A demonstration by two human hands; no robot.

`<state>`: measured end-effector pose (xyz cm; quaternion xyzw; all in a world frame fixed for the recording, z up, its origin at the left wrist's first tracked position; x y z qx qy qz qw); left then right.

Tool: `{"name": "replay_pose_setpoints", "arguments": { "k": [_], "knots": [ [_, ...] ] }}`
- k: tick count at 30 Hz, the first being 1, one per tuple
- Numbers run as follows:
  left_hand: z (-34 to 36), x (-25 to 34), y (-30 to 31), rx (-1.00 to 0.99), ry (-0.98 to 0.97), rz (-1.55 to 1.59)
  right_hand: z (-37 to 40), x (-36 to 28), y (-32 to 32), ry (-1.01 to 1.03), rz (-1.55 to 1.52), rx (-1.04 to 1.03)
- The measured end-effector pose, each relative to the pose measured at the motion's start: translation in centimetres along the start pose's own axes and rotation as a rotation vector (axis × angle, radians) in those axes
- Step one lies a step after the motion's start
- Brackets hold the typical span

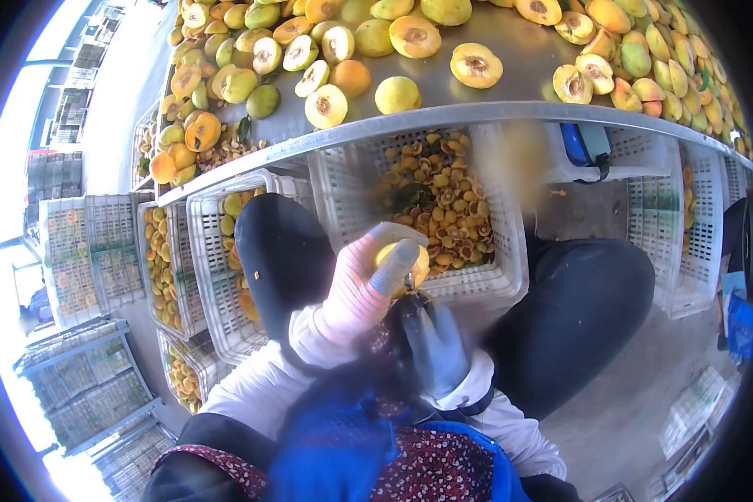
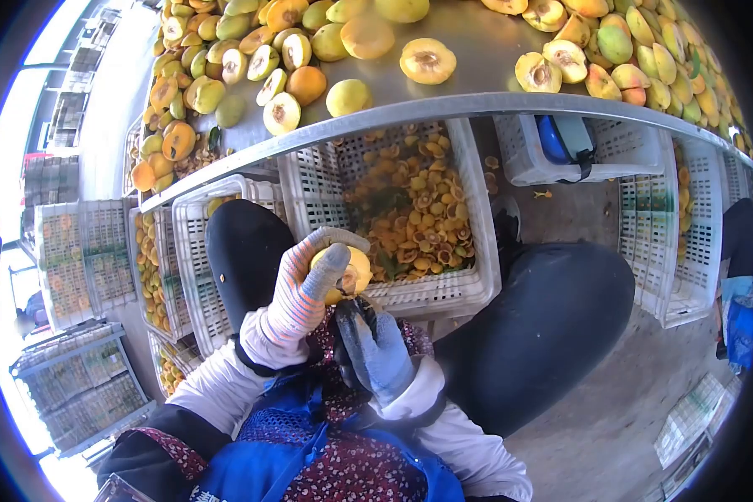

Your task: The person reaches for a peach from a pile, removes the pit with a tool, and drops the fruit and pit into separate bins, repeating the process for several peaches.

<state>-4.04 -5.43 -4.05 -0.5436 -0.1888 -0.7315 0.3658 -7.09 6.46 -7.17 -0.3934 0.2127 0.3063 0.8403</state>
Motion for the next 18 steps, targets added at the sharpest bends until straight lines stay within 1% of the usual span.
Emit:
{"name": "replay_pose_setpoints", "arguments": {
  "k": [1,4,7,8,11,12,15,16,18],
  "knots": [
    [-0.2,0.5,0.3,-0.025,-0.06,-0.081,0.4,0.6,-0.8,-0.262,-0.249,-0.121],
    [-0.9,1.2,0.5,-0.11,-0.26,-0.339,0.6,0.9,-2.5,-0.436,-0.596,-0.462],
    [-1.4,0.2,0.0,-0.191,-0.18,-0.234,0.9,1.0,-3.5,-0.496,-0.978,-0.73],
    [-1.5,-0.1,-0.2,-0.19,-0.201,-0.199,1.2,1.1,-3.7,-0.555,-1.105,-0.756],
    [-0.9,-2.1,-1.2,-0.248,0.178,0.224,1.6,-0.1,-4.4,-0.556,-1.316,-0.924],
    [-0.8,-2.4,-1.2,-0.187,0.222,0.242,1.5,-0.2,-4.3,-0.521,-1.31,-0.907],
    [-0.4,-3.7,-1.3,-0.005,0.251,0.397,1.3,-0.3,-4.1,-0.515,-1.275,-0.956],
    [0.0,-3.8,-1.2,0.065,0.288,0.426,1.3,-0.2,-4.1,-0.534,-1.257,-0.937],
    [0.2,-3.1,-0.1,-0.016,0.227,0.256,1.2,0.6,-4.3,-0.585,-1.139,-0.87]
  ]
}}
Point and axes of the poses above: each hand's wrist, its own z-axis away from the middle knuckle, its own y-axis out of the back of the hand, x = y × z, the point moved 7 cm from there along -z, towards the middle knuckle, and after that the axes turned 4 degrees about -y, right-handed, at the moved point
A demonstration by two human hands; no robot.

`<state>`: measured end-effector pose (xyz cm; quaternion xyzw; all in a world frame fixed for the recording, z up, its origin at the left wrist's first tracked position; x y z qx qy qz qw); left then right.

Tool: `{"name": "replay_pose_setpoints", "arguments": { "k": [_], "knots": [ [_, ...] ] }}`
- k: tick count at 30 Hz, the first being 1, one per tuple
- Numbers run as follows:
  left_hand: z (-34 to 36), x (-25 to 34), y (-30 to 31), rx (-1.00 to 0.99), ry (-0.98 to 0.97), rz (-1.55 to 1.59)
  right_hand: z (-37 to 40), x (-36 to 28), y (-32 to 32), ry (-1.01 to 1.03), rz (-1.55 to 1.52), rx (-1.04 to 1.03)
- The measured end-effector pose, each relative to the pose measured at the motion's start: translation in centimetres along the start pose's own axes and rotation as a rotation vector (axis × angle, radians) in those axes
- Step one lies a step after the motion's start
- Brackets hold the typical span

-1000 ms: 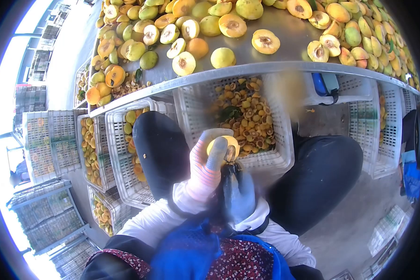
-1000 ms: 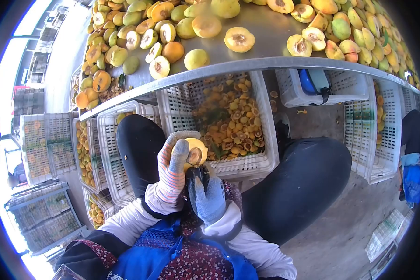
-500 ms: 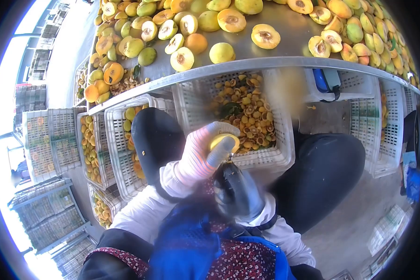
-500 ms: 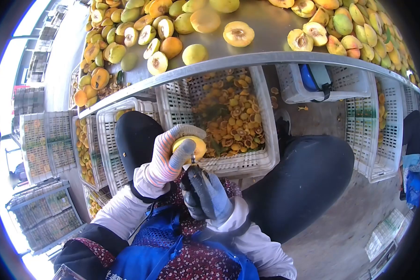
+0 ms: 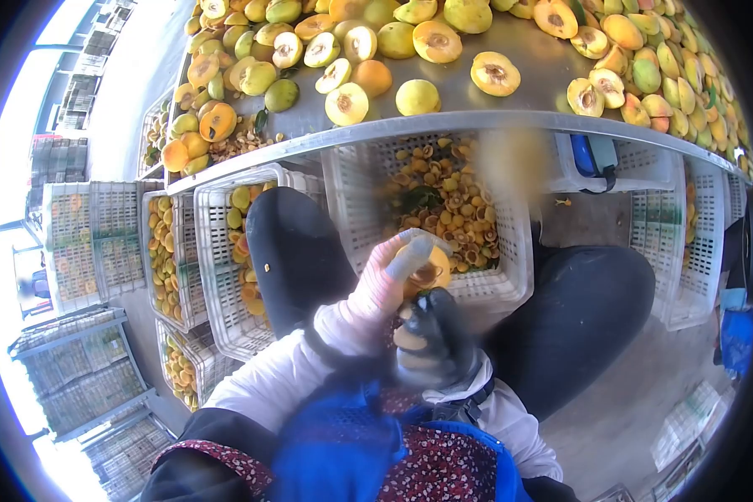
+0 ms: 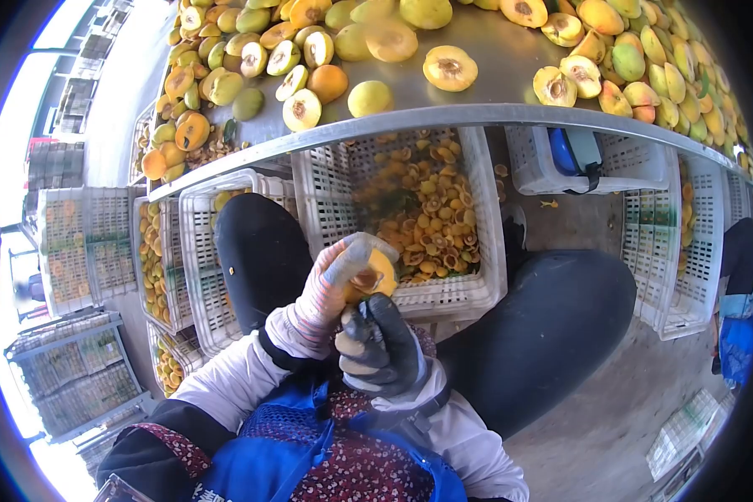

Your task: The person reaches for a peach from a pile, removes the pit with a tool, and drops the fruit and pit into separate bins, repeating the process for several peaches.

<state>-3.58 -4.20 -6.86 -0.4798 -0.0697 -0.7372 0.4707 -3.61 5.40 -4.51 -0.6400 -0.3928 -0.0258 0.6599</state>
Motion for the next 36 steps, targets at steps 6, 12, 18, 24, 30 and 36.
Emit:
{"name": "replay_pose_setpoints", "arguments": {
  "k": [6,12,18,24,30,36],
  "knots": [
    [0.2,1.1,0.8,-0.124,-0.066,-0.155,-0.5,0.8,0.2,-0.056,-0.013,0.031],
    [1.7,-0.3,-1.2,0.09,0.153,0.208,0.2,0.4,0.0,0.025,-0.009,-0.051],
    [-0.3,1.8,-0.4,-0.092,-0.175,-0.3,0.5,0.7,0.4,-0.065,-0.016,0.071],
    [1.0,-2.4,-1.4,0.03,0.344,0.393,0.2,1.0,-1.1,-0.001,0.056,-0.132],
    [2.0,2.8,4.7,0.357,-0.276,-0.059,1.5,-2.0,1.4,0.237,0.083,0.103],
    [7.0,17.3,13.7,1.011,-0.63,-1.677,1.9,-3.1,3.3,0.306,0.326,0.467]
  ]
}}
Point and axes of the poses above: each hand's wrist, its own z-axis away from the middle knuckle, its own y-axis out of the back of the hand, x = y × z, the point moved 7 cm from there along -z, towards the middle knuckle, and after that the axes turned 4 degrees about -y, right-handed, at the moved point
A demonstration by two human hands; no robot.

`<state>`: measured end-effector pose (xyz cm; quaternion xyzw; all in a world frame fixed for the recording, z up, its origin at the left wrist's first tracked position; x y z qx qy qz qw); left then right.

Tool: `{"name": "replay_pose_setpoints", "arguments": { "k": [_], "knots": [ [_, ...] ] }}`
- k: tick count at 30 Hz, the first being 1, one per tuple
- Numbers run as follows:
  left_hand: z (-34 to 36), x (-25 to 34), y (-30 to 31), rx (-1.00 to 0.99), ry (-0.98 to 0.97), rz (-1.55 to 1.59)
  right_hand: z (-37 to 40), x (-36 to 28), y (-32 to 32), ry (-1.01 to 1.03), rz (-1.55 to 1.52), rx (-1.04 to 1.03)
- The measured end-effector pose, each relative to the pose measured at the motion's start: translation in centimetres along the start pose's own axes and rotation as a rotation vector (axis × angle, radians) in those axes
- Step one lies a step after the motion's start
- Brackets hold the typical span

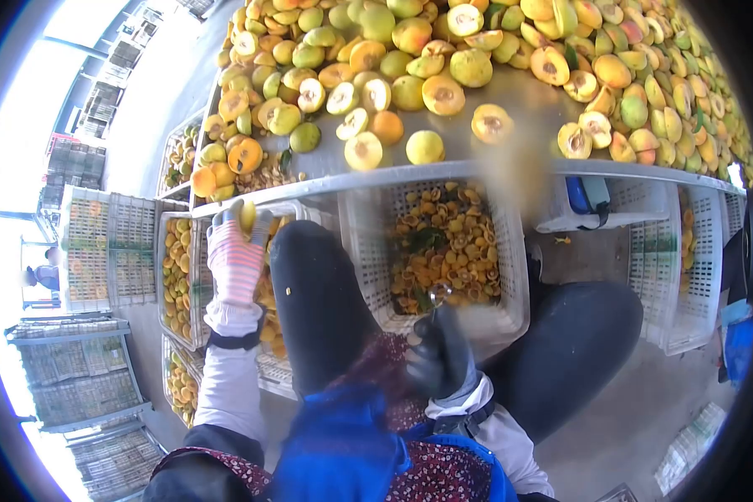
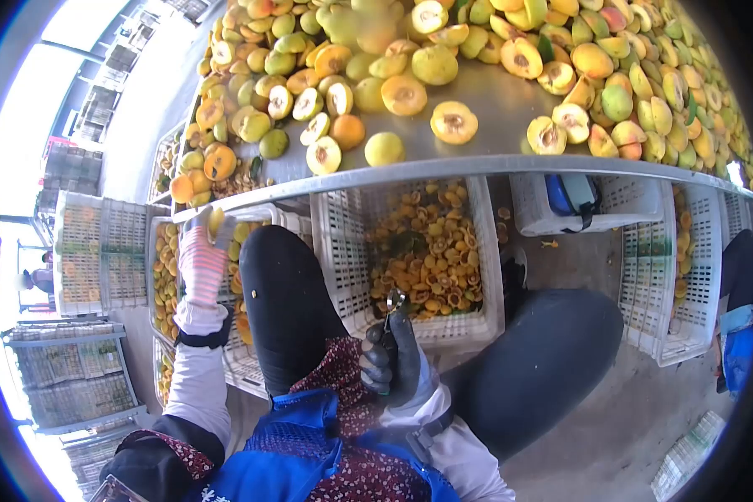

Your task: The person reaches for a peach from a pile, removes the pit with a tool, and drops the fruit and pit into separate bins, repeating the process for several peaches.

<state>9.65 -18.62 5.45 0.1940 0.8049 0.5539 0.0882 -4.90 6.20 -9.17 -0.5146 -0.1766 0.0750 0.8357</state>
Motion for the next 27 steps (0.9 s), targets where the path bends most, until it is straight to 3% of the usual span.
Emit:
{"name": "replay_pose_setpoints", "arguments": {
  "k": [1,2,3,4,6,8,11,13,14,15,16,17,19,20,22,25,27],
  "knots": [
    [-1.0,0.4,-0.5,-0.067,-0.101,-0.275,0.0,-0.1,0.0,0.004,0.03,0.091],
    [-1.5,1.3,-0.7,0.029,-0.121,0.06,-0.1,-0.2,0.1,0.01,0.057,0.185],
    [-2.1,4.3,-0.7,0.058,-0.159,0.151,-0.1,-0.1,0.5,0.014,0.081,0.285],
    [-3.1,6.3,-1.8,-0.065,-0.082,0.255,-0.4,-0.2,0.9,0.05,0.169,0.336],
    [-5.6,9.9,-5.1,-0.181,-0.136,0.301,-0.4,-0.9,0.9,0.19,0.379,0.4],
    [-8.2,11.9,-10.0,-0.422,-0.08,0.125,-0.3,-1.3,1.1,0.239,0.41,0.419],
    [-10.7,12.6,-13.7,-0.536,-0.113,0.077,-0.3,-1.7,1.4,0.207,0.244,0.402],
    [-10.3,13.6,-12.2,-0.46,-0.191,0.241,0.0,-1.8,0.9,0.195,0.215,0.421],
    [-9.8,13.9,-11.3,-0.418,-0.226,0.323,0.3,-2.6,0.1,0.297,0.365,0.419],
    [-8.9,14.7,-8.2,-0.233,-0.275,0.446,0.7,-3.3,-0.9,0.4,0.515,0.418],
    [-7.6,15.1,-6.9,-0.247,-0.263,0.538,1.0,-3.6,-1.4,0.451,0.572,0.416],
    [-5.9,15.1,-6.1,-0.264,-0.242,0.629,1.3,-3.8,-1.9,0.503,0.629,0.415],
    [-0.4,15.7,-7.7,-0.551,0.057,1.187,1.5,-3.9,-2.4,0.504,0.566,0.396],
    [1.7,16.1,-7.9,-0.679,0.157,1.263,2.1,-4.3,-4.6,0.413,0.712,0.446],
    [5.7,17.6,-7.9,-0.864,0.459,1.582,2.1,-4.4,-4.8,0.658,0.942,0.452],
    [7.5,18.8,-6.3,-0.807,0.656,1.729,3.1,-4.5,-6.8,1.053,1.609,0.48],
    [7.7,18.9,-6.7,-0.789,0.509,1.653,3.5,-4.0,-6.5,1.078,1.626,0.55]
  ]
}}
Point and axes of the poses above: each hand's wrist, its own z-axis away from the middle knuckle, its own y-axis out of the back of the hand, x = y × z, the point moved 7 cm from there along -z, towards the middle knuckle, and after that the axes turned 4 degrees about -y, right-handed, at the moved point
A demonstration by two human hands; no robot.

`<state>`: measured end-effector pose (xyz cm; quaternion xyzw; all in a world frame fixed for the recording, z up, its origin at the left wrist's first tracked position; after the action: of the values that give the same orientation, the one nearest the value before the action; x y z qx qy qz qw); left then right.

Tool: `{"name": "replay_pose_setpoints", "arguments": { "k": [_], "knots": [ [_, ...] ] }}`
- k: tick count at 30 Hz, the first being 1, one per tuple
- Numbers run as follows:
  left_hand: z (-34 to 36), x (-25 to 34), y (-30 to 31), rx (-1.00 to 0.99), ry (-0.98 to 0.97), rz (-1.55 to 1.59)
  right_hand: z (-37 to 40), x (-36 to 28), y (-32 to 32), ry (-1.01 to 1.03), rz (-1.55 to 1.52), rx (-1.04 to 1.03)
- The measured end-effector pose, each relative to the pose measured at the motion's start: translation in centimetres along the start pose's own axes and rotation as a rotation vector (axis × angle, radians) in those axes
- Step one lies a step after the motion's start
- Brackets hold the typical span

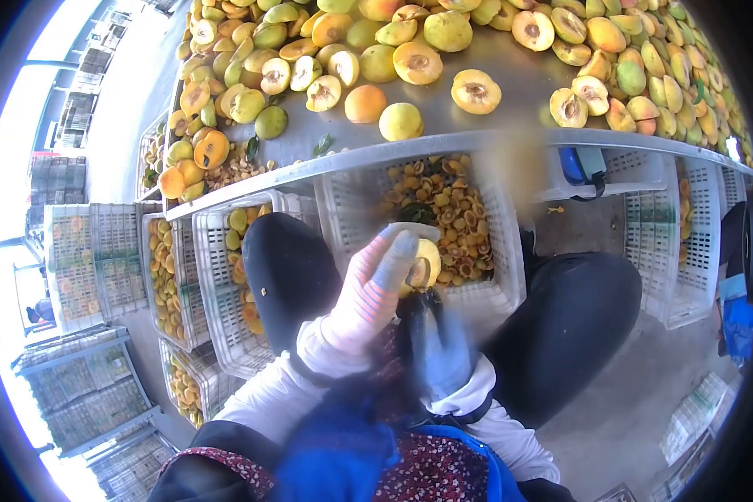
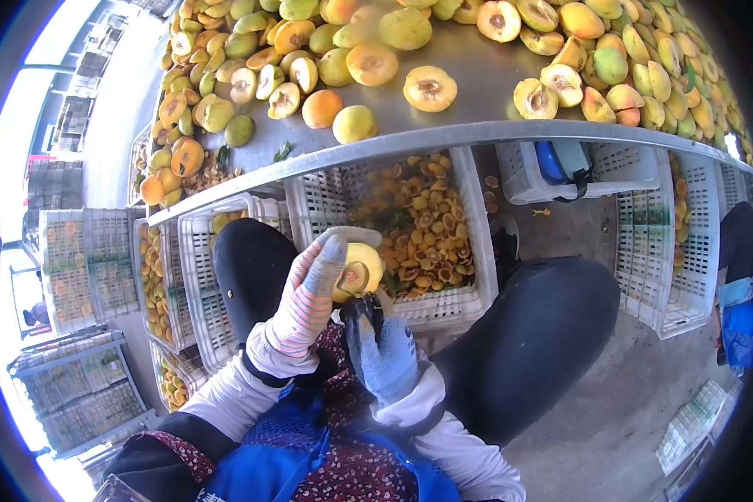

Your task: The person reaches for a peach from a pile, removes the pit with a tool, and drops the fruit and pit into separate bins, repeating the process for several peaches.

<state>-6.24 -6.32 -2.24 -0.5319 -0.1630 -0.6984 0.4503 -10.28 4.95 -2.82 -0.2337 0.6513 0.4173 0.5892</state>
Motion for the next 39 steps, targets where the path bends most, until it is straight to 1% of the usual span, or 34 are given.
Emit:
{"name": "replay_pose_setpoints", "arguments": {
  "k": [2,4,5,7,8,9,10,12,13,16,17,20,21,24,25,26,27,28,29,30,31,32,33,34,35,36,37,38,39],
  "knots": [
    [0.1,0.0,0.0,-0.031,-0.061,-0.088,1.0,0.8,-0.3,-0.004,-0.002,0.043],
    [0.2,0.1,-0.3,-0.057,-0.107,-0.13,1.3,0.7,-0.1,0.034,-0.016,0.096],
    [0.2,0.1,-0.1,-0.071,-0.13,-0.221,1.2,0.4,-0.1,0.073,-0.019,0.127],
    [0.3,0.3,-0.1,-0.092,-0.188,-0.292,0.7,-0.2,-0.3,0.008,-0.057,0.038],
    [0.3,0.4,-0.2,-0.102,-0.214,-0.327,0.7,-0.6,-0.1,-0.099,-0.089,-0.083],
    [0.3,0.4,-0.1,-0.116,-0.203,-0.387,0.8,0.2,-0.8,-0.267,-0.358,-0.239],
    [0.3,0.6,-0.2,-0.148,-0.232,-0.435,1.2,1.0,-1.5,-0.474,-0.599,-0.353],
    [0.1,0.7,-0.3,-0.211,-0.294,-0.53,3.0,1.5,-4.3,-0.999,-1.57,-0.627],
    [-0.3,0.0,-0.1,-0.254,-0.306,-0.526,3.0,0.9,-4.5,-0.973,-1.792,-0.797],
    [-0.9,-1.7,0.0,-0.373,-0.14,-0.465,2.9,-1.0,-4.1,-1.01,-2.401,-0.969],
    [-0.9,-2.2,-0.1,-0.35,-0.1,-0.395,2.7,-1.3,-4.0,-1.023,-2.44,-0.941],
    [-0.1,-4.8,0.5,-0.19,0.107,-0.041,2.8,-0.8,-4.3,-0.922,-2.506,-0.972],
    [0.4,-5.9,0.4,-0.137,0.177,0.094,2.6,-1.0,-4.1,-0.924,-2.552,-0.96],
    [0.9,-6.3,1.6,-0.025,0.17,0.088,2.3,-0.5,-3.7,-0.786,-2.41,-0.979],
    [1.1,-5.4,2.5,0.099,0.156,0.057,1.7,-1.2,-2.9,-0.725,-2.425,-0.984],
    [1.4,-4.6,4.5,0.127,0.052,-0.036,1.7,-0.7,-3.2,-0.771,-2.401,-0.94],
    [1.8,-1.6,5.9,0.182,-0.167,-0.256,1.9,0.0,-3.6,-0.807,-2.377,-0.893],
    [2.6,0.0,8.3,0.332,-0.253,-0.213,2.1,0.9,-4.0,-0.838,-2.353,-0.845],
    [3.9,1.9,11.1,0.562,-0.315,-0.148,2.6,2.7,-5.0,-0.925,-2.256,-0.755],
    [4.5,3.8,14.4,0.647,-0.474,-0.154,3.0,3.8,-5.5,-0.985,-2.126,-0.68],
    [4.8,6.7,16.4,0.625,-0.601,-0.315,3.2,4.7,-5.8,-1.036,-1.995,-0.606],
    [4.9,10.5,16.6,0.66,-0.573,-1.258,3.3,5.4,-6.0,-1.079,-1.864,-0.53],
    [4.1,11.4,16.8,0.64,-0.564,-1.606,3.3,5.8,-6.0,-1.117,-1.657,-0.505],
    [3.3,11.4,18.3,0.739,-0.319,-1.851,3.2,6.0,-5.7,-1.148,-1.531,-0.443],
    [3.1,11.6,17.8,0.726,-0.505,-1.727,3.2,5.9,-5.3,-1.177,-1.405,-0.38],
    [2.8,12.4,15.0,0.705,-0.681,-1.595,3.2,6.0,-5.0,-1.205,-1.278,-0.316],
    [1.4,12.1,12.7,0.644,-0.645,-1.363,3.3,6.0,-4.9,-1.231,-1.284,-0.342],
    [0.0,11.7,10.3,0.62,-0.668,-1.44,3.2,6.3,-5.1,-1.192,-1.264,-0.312],
    [-1.9,11.7,7.1,0.524,-0.587,-1.391,3.3,7.0,-5.6,-1.151,-1.241,-0.281]
  ]
}}
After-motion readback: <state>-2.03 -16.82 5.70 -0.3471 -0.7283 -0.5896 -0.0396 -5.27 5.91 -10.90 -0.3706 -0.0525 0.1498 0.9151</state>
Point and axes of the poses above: each hand's wrist, its own z-axis away from the middle knuckle, its own y-axis out of the back of the hand, x = y × z, the point moved 7 cm from there along -z, towards the middle knuckle, and after that the axes turned 4 degrees about -y, right-handed, at the moved point
